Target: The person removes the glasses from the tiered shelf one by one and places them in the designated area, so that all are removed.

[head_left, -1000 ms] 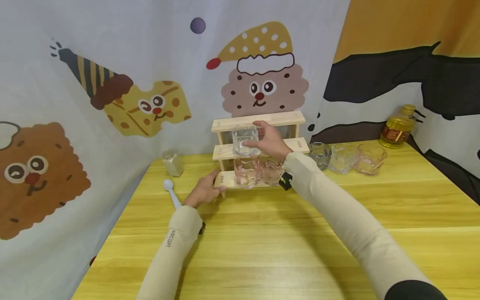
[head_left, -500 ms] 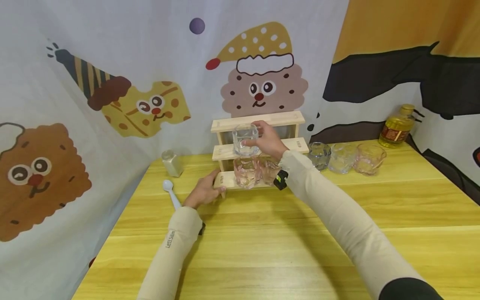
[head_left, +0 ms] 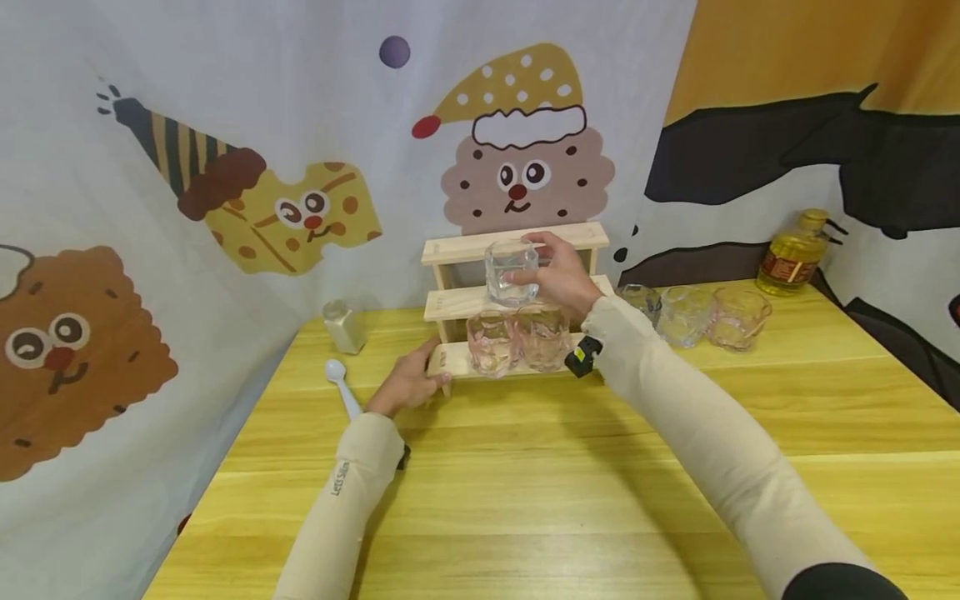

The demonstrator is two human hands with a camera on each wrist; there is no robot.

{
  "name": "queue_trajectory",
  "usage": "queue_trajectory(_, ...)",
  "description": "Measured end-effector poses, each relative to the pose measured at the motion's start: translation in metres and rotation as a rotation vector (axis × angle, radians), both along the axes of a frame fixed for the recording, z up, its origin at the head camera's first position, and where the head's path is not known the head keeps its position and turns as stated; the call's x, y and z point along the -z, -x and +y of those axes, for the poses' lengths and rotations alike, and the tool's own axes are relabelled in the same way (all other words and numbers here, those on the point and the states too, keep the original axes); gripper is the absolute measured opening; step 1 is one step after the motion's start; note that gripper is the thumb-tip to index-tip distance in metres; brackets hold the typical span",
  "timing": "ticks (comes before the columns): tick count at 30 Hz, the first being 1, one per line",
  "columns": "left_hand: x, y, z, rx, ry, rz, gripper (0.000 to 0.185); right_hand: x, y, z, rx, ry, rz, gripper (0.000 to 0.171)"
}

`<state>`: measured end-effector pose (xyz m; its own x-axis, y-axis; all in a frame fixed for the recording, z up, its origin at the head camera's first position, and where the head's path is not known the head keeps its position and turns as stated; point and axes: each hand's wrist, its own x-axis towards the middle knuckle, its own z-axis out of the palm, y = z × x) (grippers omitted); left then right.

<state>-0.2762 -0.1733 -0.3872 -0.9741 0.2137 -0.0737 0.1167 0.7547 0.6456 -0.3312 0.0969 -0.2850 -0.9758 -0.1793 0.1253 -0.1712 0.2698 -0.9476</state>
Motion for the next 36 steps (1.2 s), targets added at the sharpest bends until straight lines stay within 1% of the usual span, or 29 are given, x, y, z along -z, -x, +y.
queue_trajectory(3,0.000,0.000,0.000,-0.005,-0.002,0.006,0.069,-0.003,-0.004,0.011,-0.005,0.023,-0.008,0.076)
queue_trajectory(8,-0.003,-0.002,-0.001,-0.014,-0.002,-0.009,0.070,-0.007,-0.009,0.032,-0.007,0.006,-0.010,0.077)
queue_trajectory(13,-0.004,-0.002,-0.002,-0.004,0.000,0.008,0.070,-0.011,-0.017,0.054,0.003,-0.039,-0.004,0.078)
queue_trajectory(17,-0.002,-0.002,-0.003,-0.005,-0.007,0.002,0.069,-0.010,-0.027,0.071,0.004,-0.079,-0.010,0.081)
queue_trajectory(21,0.000,-0.001,-0.003,-0.006,-0.006,-0.003,0.068,-0.007,-0.035,0.088,0.028,-0.133,-0.004,0.082)
queue_trajectory(24,0.000,-0.001,-0.003,-0.001,-0.003,0.000,0.070,-0.004,-0.038,0.098,0.040,-0.129,0.006,0.081)
queue_trajectory(28,-0.002,-0.002,-0.003,-0.007,-0.012,-0.004,0.072,0.000,-0.042,0.109,0.040,-0.092,0.013,0.077)
queue_trajectory(32,-0.002,-0.001,-0.002,0.002,-0.011,-0.003,0.072,0.005,-0.048,0.120,0.058,-0.105,0.000,0.075)
queue_trajectory(36,-0.002,0.000,-0.001,0.005,-0.007,-0.003,0.072,0.011,-0.053,0.131,0.057,-0.108,-0.002,0.074)
